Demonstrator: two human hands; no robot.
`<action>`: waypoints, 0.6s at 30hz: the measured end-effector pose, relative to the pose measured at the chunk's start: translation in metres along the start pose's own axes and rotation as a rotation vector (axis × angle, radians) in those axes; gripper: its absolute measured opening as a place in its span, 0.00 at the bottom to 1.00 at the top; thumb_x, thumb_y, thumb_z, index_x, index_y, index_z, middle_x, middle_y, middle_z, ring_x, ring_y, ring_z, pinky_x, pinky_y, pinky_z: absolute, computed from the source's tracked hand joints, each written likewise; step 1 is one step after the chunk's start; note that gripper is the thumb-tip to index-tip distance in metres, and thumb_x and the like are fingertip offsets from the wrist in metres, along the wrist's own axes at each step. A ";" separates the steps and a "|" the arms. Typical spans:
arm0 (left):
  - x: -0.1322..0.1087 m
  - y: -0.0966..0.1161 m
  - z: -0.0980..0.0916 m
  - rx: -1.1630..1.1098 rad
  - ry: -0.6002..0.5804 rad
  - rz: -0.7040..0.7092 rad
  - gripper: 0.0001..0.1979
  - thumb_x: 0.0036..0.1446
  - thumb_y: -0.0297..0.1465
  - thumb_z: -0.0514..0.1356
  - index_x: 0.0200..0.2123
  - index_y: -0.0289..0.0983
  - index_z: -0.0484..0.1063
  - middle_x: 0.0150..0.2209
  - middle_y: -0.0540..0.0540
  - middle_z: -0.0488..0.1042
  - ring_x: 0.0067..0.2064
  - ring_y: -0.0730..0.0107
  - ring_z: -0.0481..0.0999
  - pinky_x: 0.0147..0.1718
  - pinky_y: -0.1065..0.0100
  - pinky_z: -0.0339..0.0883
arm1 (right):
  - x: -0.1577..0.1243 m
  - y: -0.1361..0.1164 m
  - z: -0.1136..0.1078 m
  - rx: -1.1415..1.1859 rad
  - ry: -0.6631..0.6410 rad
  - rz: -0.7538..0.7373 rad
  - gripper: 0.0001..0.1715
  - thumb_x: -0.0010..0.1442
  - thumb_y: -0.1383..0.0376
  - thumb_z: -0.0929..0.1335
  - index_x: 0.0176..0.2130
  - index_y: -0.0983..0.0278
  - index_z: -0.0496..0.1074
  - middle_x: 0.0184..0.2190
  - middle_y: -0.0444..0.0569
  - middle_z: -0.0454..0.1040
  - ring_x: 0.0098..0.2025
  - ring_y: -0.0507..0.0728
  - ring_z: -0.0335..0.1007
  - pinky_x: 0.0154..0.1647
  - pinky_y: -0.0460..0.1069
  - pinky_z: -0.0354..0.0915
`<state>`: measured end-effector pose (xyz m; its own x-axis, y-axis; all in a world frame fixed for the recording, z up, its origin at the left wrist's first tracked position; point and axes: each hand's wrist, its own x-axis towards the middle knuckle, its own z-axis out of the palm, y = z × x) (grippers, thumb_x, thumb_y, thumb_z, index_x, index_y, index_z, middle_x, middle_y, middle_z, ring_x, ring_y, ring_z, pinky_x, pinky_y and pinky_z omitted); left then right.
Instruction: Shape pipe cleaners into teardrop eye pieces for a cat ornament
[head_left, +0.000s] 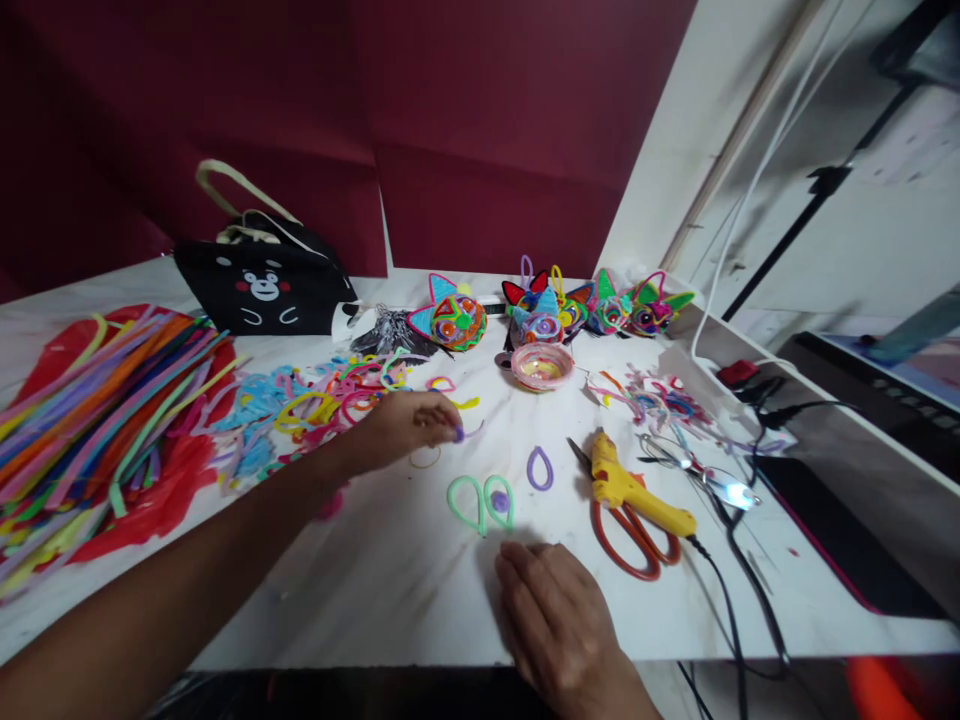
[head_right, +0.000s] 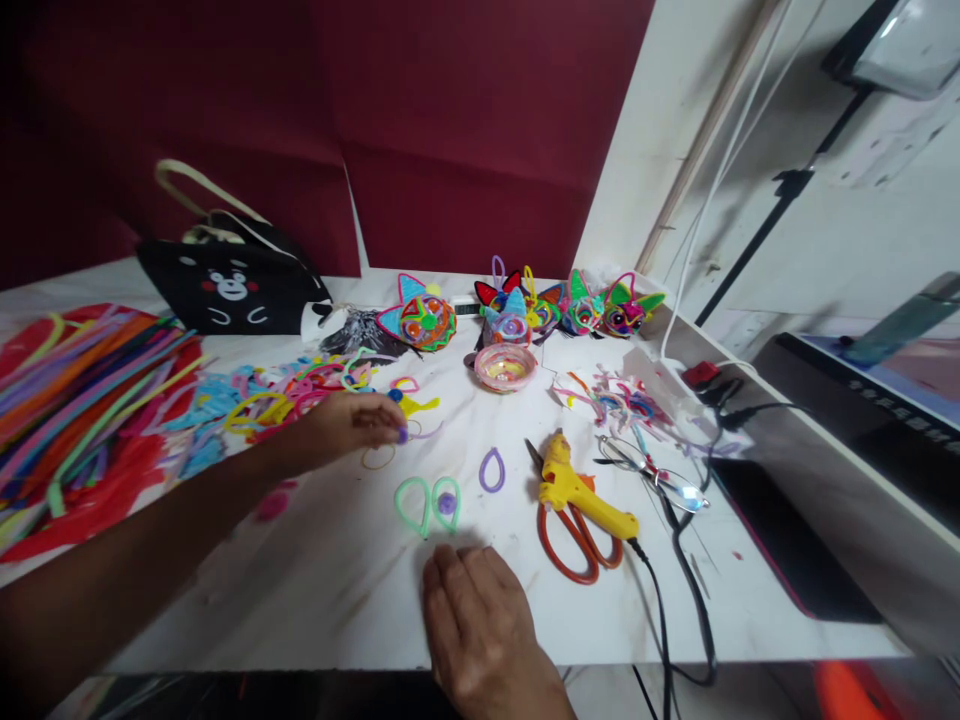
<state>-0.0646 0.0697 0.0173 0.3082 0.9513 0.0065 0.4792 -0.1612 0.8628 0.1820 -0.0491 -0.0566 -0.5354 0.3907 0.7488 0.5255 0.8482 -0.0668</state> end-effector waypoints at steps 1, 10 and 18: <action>-0.008 0.001 0.007 0.020 -0.035 -0.012 0.12 0.50 0.37 0.64 0.34 0.35 0.76 0.29 0.48 0.77 0.31 0.71 0.74 0.29 0.72 0.65 | 0.000 0.000 0.000 -0.002 -0.013 0.009 0.15 0.60 0.79 0.64 0.47 0.74 0.73 0.41 0.61 0.78 0.39 0.60 0.72 0.35 0.54 0.71; -0.028 -0.006 0.038 0.132 -0.202 0.002 0.07 0.52 0.32 0.61 0.32 0.36 0.77 0.28 0.50 0.77 0.30 0.73 0.72 0.29 0.74 0.61 | -0.005 0.000 0.001 0.011 -0.068 0.024 0.16 0.61 0.78 0.63 0.48 0.75 0.72 0.42 0.62 0.77 0.41 0.60 0.73 0.37 0.55 0.71; -0.023 -0.011 0.047 0.262 -0.237 0.179 0.06 0.54 0.27 0.59 0.30 0.37 0.78 0.30 0.48 0.76 0.34 0.71 0.73 0.37 0.72 0.61 | -0.001 0.000 -0.001 0.019 -0.056 0.014 0.15 0.60 0.79 0.64 0.47 0.77 0.72 0.41 0.63 0.77 0.39 0.60 0.73 0.36 0.55 0.70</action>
<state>-0.0383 0.0370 -0.0157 0.5724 0.8200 0.0019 0.5847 -0.4098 0.7001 0.1832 -0.0503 -0.0563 -0.5640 0.4218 0.7099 0.5214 0.8486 -0.0899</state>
